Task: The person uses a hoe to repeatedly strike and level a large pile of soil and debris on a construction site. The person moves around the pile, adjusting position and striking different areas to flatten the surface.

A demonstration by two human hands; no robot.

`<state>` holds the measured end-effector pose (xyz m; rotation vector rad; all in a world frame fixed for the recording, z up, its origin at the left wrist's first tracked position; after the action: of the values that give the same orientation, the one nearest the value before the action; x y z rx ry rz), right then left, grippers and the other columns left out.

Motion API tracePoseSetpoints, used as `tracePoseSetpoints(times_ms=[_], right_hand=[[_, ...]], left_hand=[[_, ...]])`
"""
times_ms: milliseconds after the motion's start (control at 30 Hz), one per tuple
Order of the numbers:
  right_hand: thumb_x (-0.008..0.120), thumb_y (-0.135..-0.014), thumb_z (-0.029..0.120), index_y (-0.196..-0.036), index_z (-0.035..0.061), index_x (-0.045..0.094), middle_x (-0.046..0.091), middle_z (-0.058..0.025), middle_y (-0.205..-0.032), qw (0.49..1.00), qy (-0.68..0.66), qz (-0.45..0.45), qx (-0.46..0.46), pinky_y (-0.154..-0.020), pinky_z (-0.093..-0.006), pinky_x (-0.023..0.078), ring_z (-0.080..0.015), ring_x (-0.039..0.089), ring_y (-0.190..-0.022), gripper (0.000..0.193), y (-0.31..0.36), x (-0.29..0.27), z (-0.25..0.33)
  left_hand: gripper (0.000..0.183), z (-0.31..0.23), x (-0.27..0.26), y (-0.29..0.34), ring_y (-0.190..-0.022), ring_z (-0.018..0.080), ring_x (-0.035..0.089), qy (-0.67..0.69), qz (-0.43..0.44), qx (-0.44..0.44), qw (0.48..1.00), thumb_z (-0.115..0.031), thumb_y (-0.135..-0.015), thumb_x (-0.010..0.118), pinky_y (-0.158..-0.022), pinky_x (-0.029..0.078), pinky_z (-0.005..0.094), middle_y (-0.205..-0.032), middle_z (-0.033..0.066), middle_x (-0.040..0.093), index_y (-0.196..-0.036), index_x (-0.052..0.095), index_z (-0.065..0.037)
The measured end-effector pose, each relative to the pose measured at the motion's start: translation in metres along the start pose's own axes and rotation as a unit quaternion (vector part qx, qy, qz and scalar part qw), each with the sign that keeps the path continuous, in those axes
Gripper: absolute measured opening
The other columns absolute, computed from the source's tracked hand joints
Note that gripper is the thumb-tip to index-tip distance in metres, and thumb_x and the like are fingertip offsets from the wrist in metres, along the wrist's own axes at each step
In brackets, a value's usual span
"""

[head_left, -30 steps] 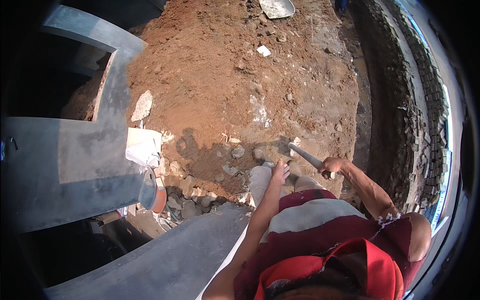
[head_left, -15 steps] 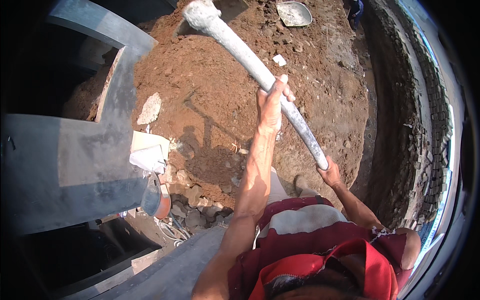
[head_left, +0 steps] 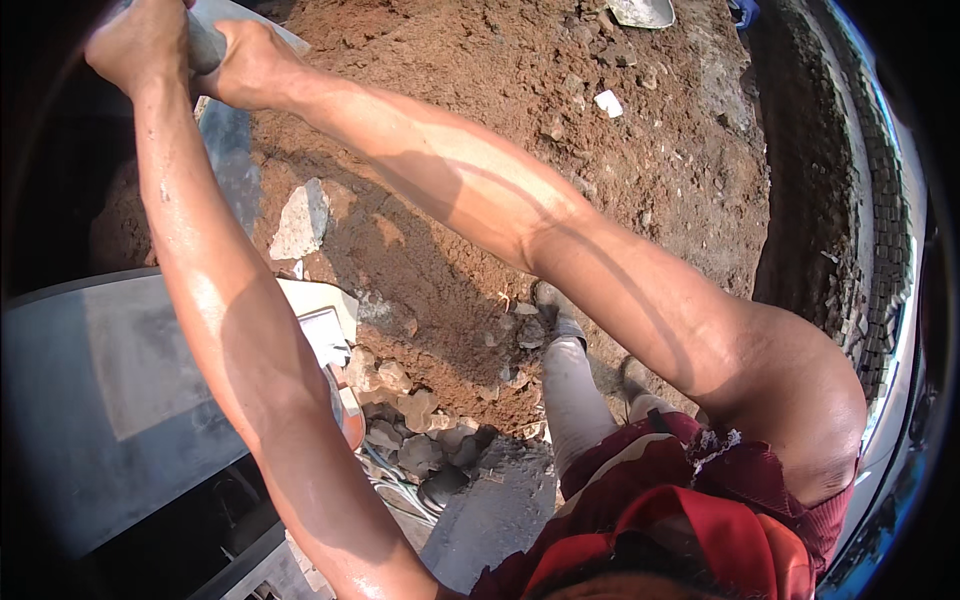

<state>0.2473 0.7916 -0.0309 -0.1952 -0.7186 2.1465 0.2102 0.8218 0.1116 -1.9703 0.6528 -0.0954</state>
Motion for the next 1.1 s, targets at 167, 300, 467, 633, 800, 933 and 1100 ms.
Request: tracePoseSetpoints(times_ms=[167,300,467,633,800,933,1100], right_hand=[[0.076,-0.086,0.030,-0.124,0.0033,0.064,0.072,-0.0202,-0.107,0.835,0.092,0.116,0.530,-0.096,-0.0404,0.054,-0.0303,0.068,-0.109,0.048,0.318,-0.051,-0.183],[0.074,-0.081,0.027,-0.111,0.0009,0.070,0.073,-0.0242,-0.102,0.815,0.222,0.141,0.516,-0.090,-0.0451,0.055,-0.0371,0.072,-0.098,0.040,0.462,-0.078,-0.256],[0.072,-0.081,0.029,-0.109,-0.0013,0.070,0.073,-0.0256,-0.100,0.821,0.167,0.161,0.522,-0.088,-0.0467,0.055,-0.0372,0.072,-0.096,0.041,0.382,-0.099,-0.212],[0.070,-0.084,0.032,-0.114,-0.0032,0.065,0.072,-0.0248,-0.099,0.830,0.111,0.147,0.527,-0.089,-0.0476,0.054,-0.0384,0.071,-0.095,0.047,0.423,-0.195,-0.102],[0.071,-0.084,0.036,-0.122,0.0046,0.059,0.071,-0.0208,-0.098,0.759,0.268,0.142,0.576,-0.084,-0.0487,0.054,-0.0399,0.070,-0.094,0.051,0.688,-0.348,0.042],[0.071,-0.083,0.035,-0.110,0.0151,0.060,0.071,-0.0143,-0.092,0.565,0.345,0.067,0.746,-0.076,-0.0496,0.054,-0.0382,0.070,-0.088,0.035,0.900,-0.418,0.203],[0.075,-0.082,0.029,-0.113,0.0150,0.064,0.073,-0.0116,-0.090,0.461,0.381,-0.023,0.801,-0.076,-0.0499,0.054,-0.0343,0.072,-0.088,0.035,0.983,-0.416,0.376]], left_hand=[[0.043,0.182,0.051,0.412,-0.059,0.0211,0.063,-0.018,0.002,-0.579,0.815,0.005,-0.094,0.061,-0.048,0.055,0.0319,-0.107,0.0207,0.059,-0.131,0.041,0.007],[0.028,0.248,0.068,0.604,-0.043,0.0183,0.050,0.074,0.053,-0.743,0.663,-0.011,-0.096,0.065,-0.039,0.048,0.0352,-0.067,0.0040,0.051,-0.117,0.048,-0.003],[0.024,0.252,0.075,0.537,-0.064,0.0168,0.056,0.229,0.047,-0.767,0.598,-0.026,-0.095,0.071,-0.062,0.054,0.0390,-0.078,0.0005,0.051,-0.103,0.053,-0.012],[0.030,0.229,0.104,0.510,-0.080,0.0210,0.062,0.277,0.006,-0.735,0.619,-0.036,-0.098,0.068,-0.091,0.055,0.0449,-0.088,0.0031,0.060,-0.103,0.053,-0.011],[0.033,0.120,0.188,0.673,-0.056,0.0151,0.053,0.239,0.032,-0.854,0.460,-0.034,-0.096,0.069,-0.070,0.055,0.0380,-0.064,-0.0032,0.052,-0.076,0.050,-0.015],[0.048,-0.123,0.232,0.918,-0.061,0.0206,0.051,0.204,0.199,-0.936,0.209,-0.052,-0.103,0.049,-0.073,0.048,0.0441,-0.059,-0.0025,0.047,-0.068,0.045,-0.020],[0.036,-0.313,0.240,1.006,-0.064,0.0207,0.054,0.257,0.265,-0.923,0.108,-0.045,-0.097,0.067,-0.076,0.048,0.0467,-0.066,-0.0011,0.052,-0.078,0.050,-0.018]])
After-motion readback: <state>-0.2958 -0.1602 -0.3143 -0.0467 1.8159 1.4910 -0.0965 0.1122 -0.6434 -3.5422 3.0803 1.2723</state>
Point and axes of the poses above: each hand's wrist, its own y-axis away from the middle knuckle, its own x-axis out of the palm, z = x × y, the point moved 5 cm from there along -y, towards the middle knuckle
